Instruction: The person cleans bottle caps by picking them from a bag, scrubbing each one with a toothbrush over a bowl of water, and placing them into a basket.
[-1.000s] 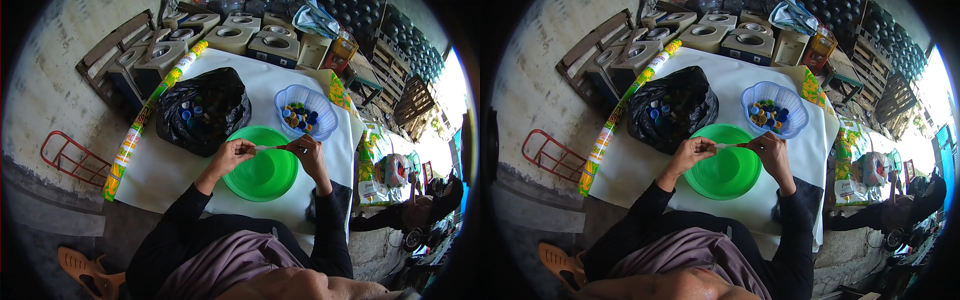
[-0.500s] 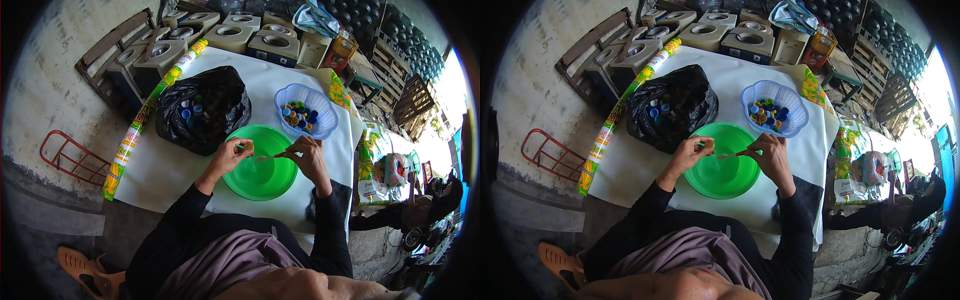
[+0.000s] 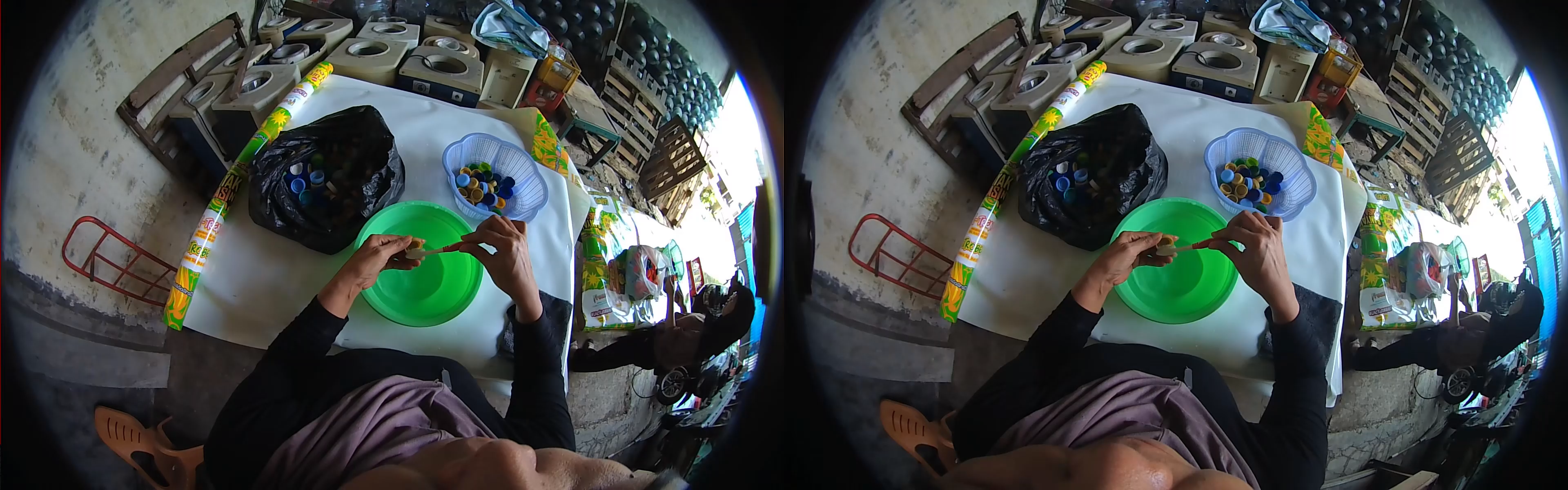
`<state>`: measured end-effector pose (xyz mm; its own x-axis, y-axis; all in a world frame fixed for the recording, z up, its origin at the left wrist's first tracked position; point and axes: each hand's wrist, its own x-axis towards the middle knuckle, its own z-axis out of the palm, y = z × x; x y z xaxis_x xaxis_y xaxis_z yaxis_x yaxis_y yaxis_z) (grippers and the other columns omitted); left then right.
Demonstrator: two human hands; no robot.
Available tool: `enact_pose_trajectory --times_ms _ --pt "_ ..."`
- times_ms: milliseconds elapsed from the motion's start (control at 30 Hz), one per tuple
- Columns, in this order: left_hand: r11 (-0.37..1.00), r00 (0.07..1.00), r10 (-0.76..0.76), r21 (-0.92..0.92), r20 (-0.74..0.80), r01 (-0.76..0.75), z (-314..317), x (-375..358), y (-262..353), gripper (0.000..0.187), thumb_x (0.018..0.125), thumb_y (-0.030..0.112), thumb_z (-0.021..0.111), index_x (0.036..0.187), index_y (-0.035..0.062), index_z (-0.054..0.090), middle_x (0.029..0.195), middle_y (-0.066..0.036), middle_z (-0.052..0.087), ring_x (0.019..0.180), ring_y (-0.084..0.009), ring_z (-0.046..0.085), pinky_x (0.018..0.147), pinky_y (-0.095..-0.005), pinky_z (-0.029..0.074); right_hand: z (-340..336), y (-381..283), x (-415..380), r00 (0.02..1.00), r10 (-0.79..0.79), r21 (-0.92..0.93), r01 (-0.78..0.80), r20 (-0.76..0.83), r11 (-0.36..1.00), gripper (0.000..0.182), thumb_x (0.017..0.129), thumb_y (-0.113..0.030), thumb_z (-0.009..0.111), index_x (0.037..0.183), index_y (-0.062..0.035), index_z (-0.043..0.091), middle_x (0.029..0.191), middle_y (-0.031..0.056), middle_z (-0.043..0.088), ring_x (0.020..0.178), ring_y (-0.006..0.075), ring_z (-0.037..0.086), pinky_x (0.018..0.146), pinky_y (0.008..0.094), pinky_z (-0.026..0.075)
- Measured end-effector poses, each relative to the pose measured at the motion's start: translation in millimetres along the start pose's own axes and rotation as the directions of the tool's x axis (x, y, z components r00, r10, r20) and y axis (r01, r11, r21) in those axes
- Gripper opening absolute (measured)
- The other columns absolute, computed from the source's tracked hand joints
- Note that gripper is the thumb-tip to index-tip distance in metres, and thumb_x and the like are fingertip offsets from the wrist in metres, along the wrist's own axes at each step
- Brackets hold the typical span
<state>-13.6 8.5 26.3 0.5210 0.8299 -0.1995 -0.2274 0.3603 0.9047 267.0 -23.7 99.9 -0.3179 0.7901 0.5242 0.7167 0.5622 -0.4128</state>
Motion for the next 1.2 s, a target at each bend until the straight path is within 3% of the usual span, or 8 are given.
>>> enact_pose_trajectory --times_ms 267,567,667,767,800,933,1067,1200 --pt "1.000 1.000 -0.001 0.014 -0.015 0.001 0.5 -0.2 2.3 0.033 0.109 0.021 0.059 0.128 -0.0037 0.071 0.108 -0.012 0.075 0.091 -0.0174 0.075 0.086 -0.0311 0.064 2.5 2.0 1.1 1.000 -0.013 -0.027 0.013 -0.013 1.000 0.018 0.081 -0.027 0.086 0.093 -0.0139 0.083 0.087 -0.0016 0.065 0.091 0.0172 0.063 0.088 0.0369 0.036" --pt "0.709 0.901 0.426 0.648 -0.080 -0.278 12.5 -5.0 -5.0 0.034 0.089 0.008 0.084 0.118 -0.0020 0.071 0.112 -0.011 0.075 0.094 -0.0182 0.076 0.085 -0.0315 0.061 2.7 9.8 -0.6 0.988 0.150 0.076 -0.151 0.021 0.986 0.012 0.083 -0.022 0.085 0.091 -0.0128 0.083 0.085 -0.0010 0.066 0.083 0.0158 0.063 0.084 0.0352 0.035" --pt "0.681 0.898 0.434 0.677 -0.066 -0.279 16.5 -6.7 -1.9 0.033 0.086 0.004 0.085 0.115 -0.0010 0.070 0.108 -0.010 0.075 0.096 -0.0185 0.076 0.085 -0.0316 0.061 12.2 21.5 -0.5 0.980 0.195 0.093 -0.199 0.043 0.976 0.011 0.085 -0.022 0.083 0.090 -0.0126 0.083 0.082 -0.0008 0.065 0.081 0.0160 0.063 0.082 0.0358 0.036" --pt "0.733 0.911 0.396 0.638 -0.116 -0.237 18.9 -6.7 -2.0 0.034 0.086 0.003 0.084 0.115 -0.0018 0.068 0.105 -0.010 0.076 0.096 -0.0185 0.076 0.085 -0.0318 0.062 5.0 14.8 1.8 0.995 0.084 -0.023 -0.085 -0.051 0.996 0.010 0.083 -0.015 0.084 0.090 -0.0077 0.083 0.083 0.0033 0.069 0.069 0.0156 0.062 0.071 0.0329 0.048" --pt "0.706 0.902 0.420 0.662 -0.103 -0.253 18.9 -6.4 -1.9 0.033 0.087 0.002 0.083 0.116 -0.0021 0.067 0.105 -0.010 0.076 0.097 -0.0178 0.076 0.085 -0.0310 0.061 7.9 18.1 0.8 0.994 0.108 0.081 -0.110 0.032 0.991 0.011 0.084 -0.018 0.084 0.090 -0.0098 0.083 0.082 0.0016 0.068 0.071 0.0146 0.062 0.080 0.0338 0.042" --pt "0.624 0.869 0.486 0.734 -0.095 -0.268 15.2 -8.2 -2.6 0.030 0.090 0.000 0.079 0.116 -0.0029 0.067 0.104 -0.011 0.077 0.095 -0.0170 0.076 0.086 -0.0297 0.061 12.3 11.1 0.0 0.988 0.138 -0.092 -0.144 -0.074 0.985 0.014 0.083 -0.025 0.084 0.088 -0.0126 0.083 0.082 0.0004 0.066 0.079 0.0182 0.063 0.085 0.0379 0.038" --pt "0.590 0.855 0.514 0.750 -0.064 -0.298 17.4 -8.3 -2.3 0.022 0.090 -0.001 0.078 0.110 -0.0038 0.069 0.100 -0.012 0.077 0.093 -0.0178 0.077 0.082 -0.0305 0.062 30.1 19.6 -9.3 0.998 0.037 -0.245 -0.022 0.058 0.969 0.015 0.082 -0.028 0.083 0.086 -0.0131 0.082 0.086 -0.0003 0.066 0.092 0.0200 0.063 0.092 0.0420 0.036" --pt "0.577 0.847 0.529 0.754 -0.053 -0.314 15.4 -8.4 -0.4 0.018 0.091 0.000 0.078 0.106 -0.0045 0.070 0.098 -0.012 0.078 0.093 -0.0171 0.077 0.081 -0.0303 0.061 27.3 19.7 -5.9 0.998 0.056 -0.138 -0.057 -0.011 0.989 0.013 0.085 -0.026 0.082 0.085 -0.0123 0.081 0.082 0.0001 0.066 0.086 0.0209 0.064 0.090 0.0398 0.037"
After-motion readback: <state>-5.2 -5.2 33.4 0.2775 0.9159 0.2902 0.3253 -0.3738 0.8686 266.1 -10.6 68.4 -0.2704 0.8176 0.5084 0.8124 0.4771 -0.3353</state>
